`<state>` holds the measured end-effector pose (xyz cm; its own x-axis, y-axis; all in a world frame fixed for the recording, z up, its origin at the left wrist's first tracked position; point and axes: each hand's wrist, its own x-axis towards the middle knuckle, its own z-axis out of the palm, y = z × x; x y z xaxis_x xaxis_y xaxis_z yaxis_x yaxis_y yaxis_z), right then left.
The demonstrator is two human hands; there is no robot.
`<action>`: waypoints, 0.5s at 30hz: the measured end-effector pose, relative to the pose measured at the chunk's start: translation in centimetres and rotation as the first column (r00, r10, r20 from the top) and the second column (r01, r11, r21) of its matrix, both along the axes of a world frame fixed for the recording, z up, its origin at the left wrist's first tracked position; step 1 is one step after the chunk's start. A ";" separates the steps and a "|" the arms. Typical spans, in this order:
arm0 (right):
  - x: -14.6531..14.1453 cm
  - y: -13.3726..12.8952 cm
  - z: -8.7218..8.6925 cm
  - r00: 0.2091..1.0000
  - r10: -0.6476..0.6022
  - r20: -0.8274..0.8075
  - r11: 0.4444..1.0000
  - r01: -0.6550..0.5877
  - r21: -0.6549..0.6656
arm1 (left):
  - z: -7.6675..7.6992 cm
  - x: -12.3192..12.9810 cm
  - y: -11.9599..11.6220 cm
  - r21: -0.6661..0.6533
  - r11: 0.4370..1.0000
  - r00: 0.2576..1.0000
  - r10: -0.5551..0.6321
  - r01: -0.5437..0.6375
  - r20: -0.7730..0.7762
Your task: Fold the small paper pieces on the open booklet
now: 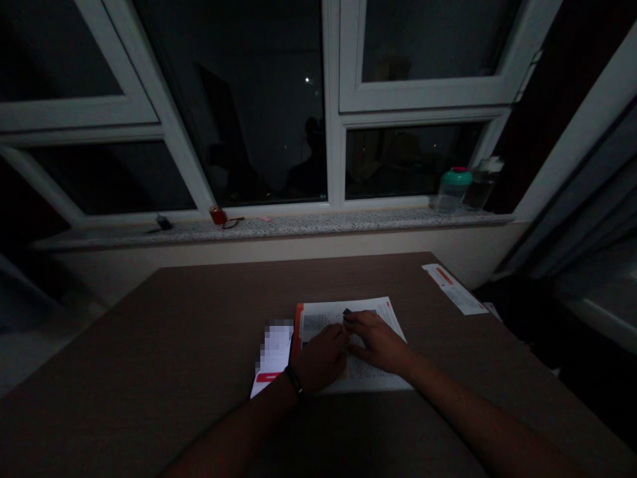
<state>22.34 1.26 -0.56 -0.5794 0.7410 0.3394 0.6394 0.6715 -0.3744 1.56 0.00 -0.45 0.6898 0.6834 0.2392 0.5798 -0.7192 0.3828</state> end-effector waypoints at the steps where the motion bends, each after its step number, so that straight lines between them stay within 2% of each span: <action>1: 0.0 0.0 0.0 1.000 0.003 0.009 1.000 -0.003 0.000 | -0.1 0.0 0.0 0.000 1.000 1.000 0.002 -0.002 0.002; 9: 0.1 0.1 -0.2 0.999 -0.003 0.042 1.000 0.002 0.018 | 0.2 -0.1 0.0 -0.001 1.000 0.999 0.002 -0.002 0.038; 15: 0.1 0.3 -0.3 0.999 0.003 0.049 1.000 -0.004 0.024 | -0.5 -0.2 0.0 0.090 0.988 0.992 0.125 -0.124 -0.002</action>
